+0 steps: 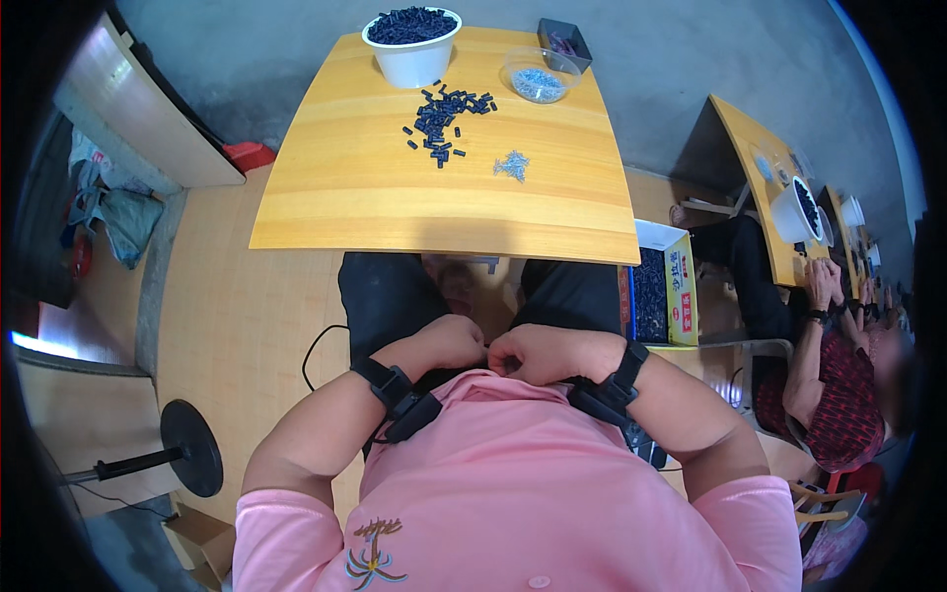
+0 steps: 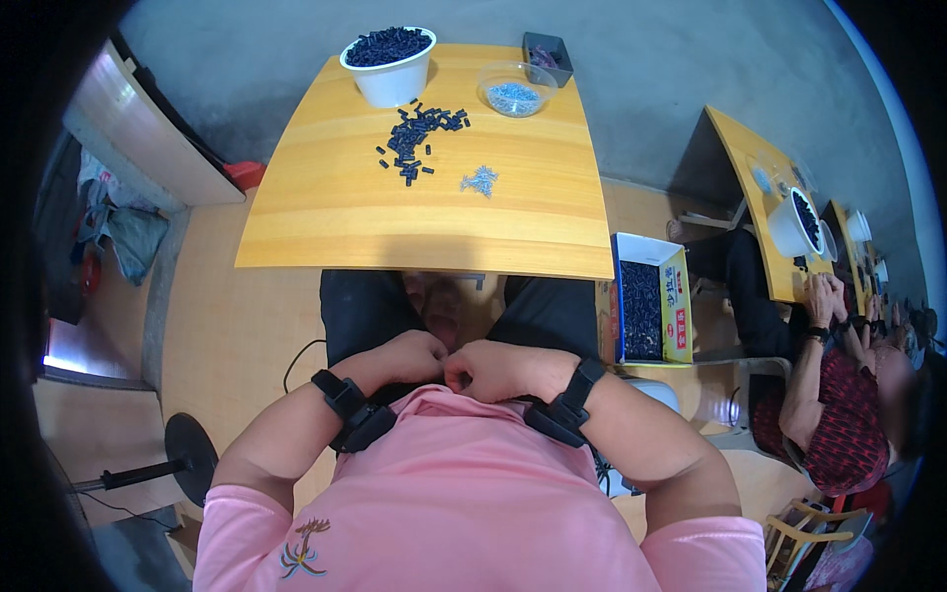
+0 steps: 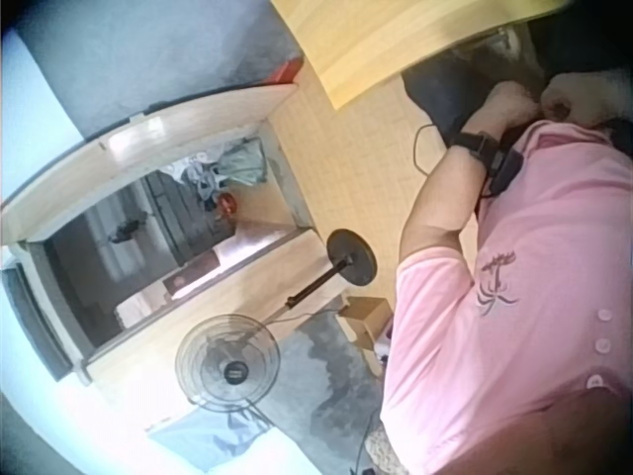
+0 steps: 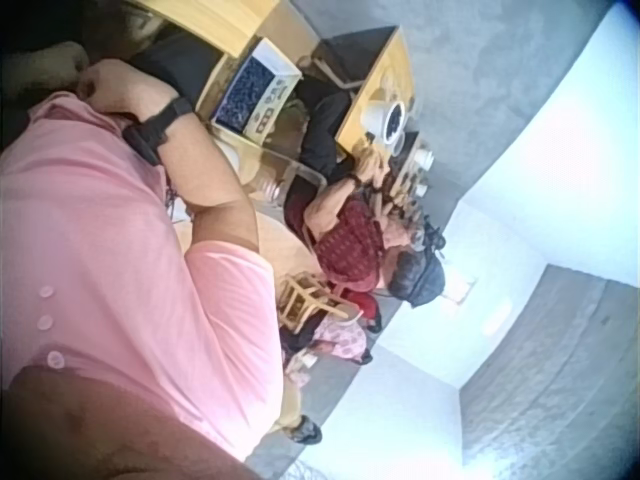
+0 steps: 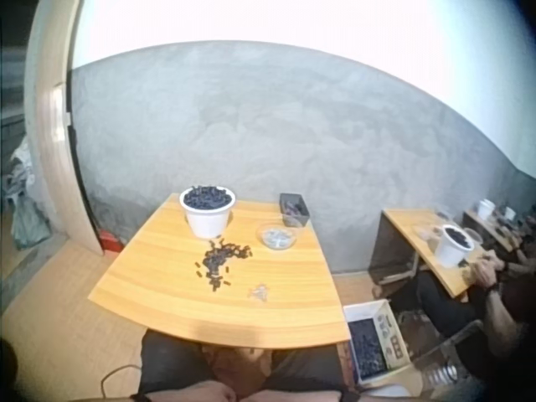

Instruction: Assembling small electronic or plastic components by inserting pins into black housings.

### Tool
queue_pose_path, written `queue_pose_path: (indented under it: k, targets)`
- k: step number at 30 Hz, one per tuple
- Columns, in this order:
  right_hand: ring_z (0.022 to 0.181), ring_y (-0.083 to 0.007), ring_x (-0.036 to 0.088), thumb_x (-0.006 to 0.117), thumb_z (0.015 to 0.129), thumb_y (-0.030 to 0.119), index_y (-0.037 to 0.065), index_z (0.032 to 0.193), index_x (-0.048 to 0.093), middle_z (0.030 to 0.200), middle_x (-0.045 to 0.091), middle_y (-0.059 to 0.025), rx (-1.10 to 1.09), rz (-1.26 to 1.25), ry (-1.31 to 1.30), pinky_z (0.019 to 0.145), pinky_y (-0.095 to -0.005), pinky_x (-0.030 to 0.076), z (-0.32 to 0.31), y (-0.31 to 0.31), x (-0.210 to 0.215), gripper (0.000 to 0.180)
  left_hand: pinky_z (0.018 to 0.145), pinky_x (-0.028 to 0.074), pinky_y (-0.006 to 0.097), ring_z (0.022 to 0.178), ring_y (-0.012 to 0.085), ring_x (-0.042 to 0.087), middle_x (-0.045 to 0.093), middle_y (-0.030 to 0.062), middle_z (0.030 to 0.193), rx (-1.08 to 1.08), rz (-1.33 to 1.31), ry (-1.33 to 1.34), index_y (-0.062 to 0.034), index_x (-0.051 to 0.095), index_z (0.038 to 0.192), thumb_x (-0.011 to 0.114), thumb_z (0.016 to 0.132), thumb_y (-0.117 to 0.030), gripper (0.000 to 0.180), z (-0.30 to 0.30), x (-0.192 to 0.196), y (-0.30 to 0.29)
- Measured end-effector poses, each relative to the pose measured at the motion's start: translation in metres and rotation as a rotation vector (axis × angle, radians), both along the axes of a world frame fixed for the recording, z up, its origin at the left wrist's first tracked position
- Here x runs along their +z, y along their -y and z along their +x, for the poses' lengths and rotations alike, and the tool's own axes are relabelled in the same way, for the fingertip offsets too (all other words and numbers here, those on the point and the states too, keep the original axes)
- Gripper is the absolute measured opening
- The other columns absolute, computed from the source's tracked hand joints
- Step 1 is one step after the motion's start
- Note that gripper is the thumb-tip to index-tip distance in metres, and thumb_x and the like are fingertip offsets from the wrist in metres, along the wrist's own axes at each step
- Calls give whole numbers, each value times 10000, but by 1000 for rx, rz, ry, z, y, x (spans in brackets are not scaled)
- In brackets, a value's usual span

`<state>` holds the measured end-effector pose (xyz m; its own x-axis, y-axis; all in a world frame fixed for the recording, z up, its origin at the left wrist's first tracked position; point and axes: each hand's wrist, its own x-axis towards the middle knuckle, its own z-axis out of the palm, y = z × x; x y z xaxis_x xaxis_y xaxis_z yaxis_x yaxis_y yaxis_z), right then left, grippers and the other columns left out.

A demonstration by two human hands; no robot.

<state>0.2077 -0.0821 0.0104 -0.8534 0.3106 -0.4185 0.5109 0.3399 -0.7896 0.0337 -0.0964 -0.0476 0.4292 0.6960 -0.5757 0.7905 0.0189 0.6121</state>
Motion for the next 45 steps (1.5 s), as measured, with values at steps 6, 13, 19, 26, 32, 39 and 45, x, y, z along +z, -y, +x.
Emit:
queue_pose_path:
  k: [6, 13, 19, 26, 32, 39, 45]
  targets:
    - [653, -169, 548, 611, 758, 126, 7, 860, 603, 726, 614, -102, -57, -124, 31, 613, -297, 441, 2, 1, -5, 157, 683, 484, 384, 775, 317, 616, 641, 168, 790, -34, 56, -20, -56, 678, 767, 651, 670, -286, 252, 2, 0, -2]
    - [682, -184, 566, 584, 794, 133, 13, 863, 616, 759, 633, -108, -24, -151, -6, 629, -303, 448, 3, -3, -9, 143, 689, 494, 385, 793, 317, 620, 644, 165, 822, 162, 112, -21, -61, 672, 770, 692, 649, -244, 220, 3, 3, 0]
    - [684, -189, 573, 570, 796, 133, 16, 862, 624, 760, 638, -108, -31, -153, -14, 630, -306, 448, 3, -1, -1, 145, 678, 497, 390, 766, 338, 616, 634, 180, 797, 199, 212, -50, -60, 663, 762, 684, 642, -272, 245, 10, 8, 2]
    - [711, -81, 534, 588, 827, 133, 7, 932, 617, 784, 634, -27, 26, -263, 48, 646, -249, 444, 3, -9, 2, 166, 696, 495, 395, 779, 335, 618, 634, 185, 812, 167, 213, -49, -42, 661, 778, 675, 657, -271, 259, 10, 9, 2]
    - [703, -84, 546, 593, 806, 131, 32, 933, 649, 768, 651, -30, -157, -354, 12, 672, -241, 449, 8, -10, -17, 171, 704, 491, 393, 801, 323, 619, 643, 180, 828, 80, 52, -38, -58, 688, 801, 642, 701, -264, 234, 2, 10, -11]
    - [665, -110, 556, 635, 755, 127, 22, 837, 651, 722, 639, -48, -200, -291, -50, 642, -259, 455, 2, -10, -21, 134, 606, 467, 310, 649, 233, 606, 623, 116, 674, 45, 130, 76, -42, 657, 832, 639, 757, -259, 230, -12, 14, -13]
    - [642, -131, 553, 640, 734, 141, 14, 814, 649, 695, 630, -64, -246, -358, 6, 601, -277, 454, 5, -14, -17, 150, 610, 420, 204, 646, 49, 508, 579, -31, 683, -4, -571, 409, -40, 649, 861, 676, 798, -229, 201, -34, 47, -5]
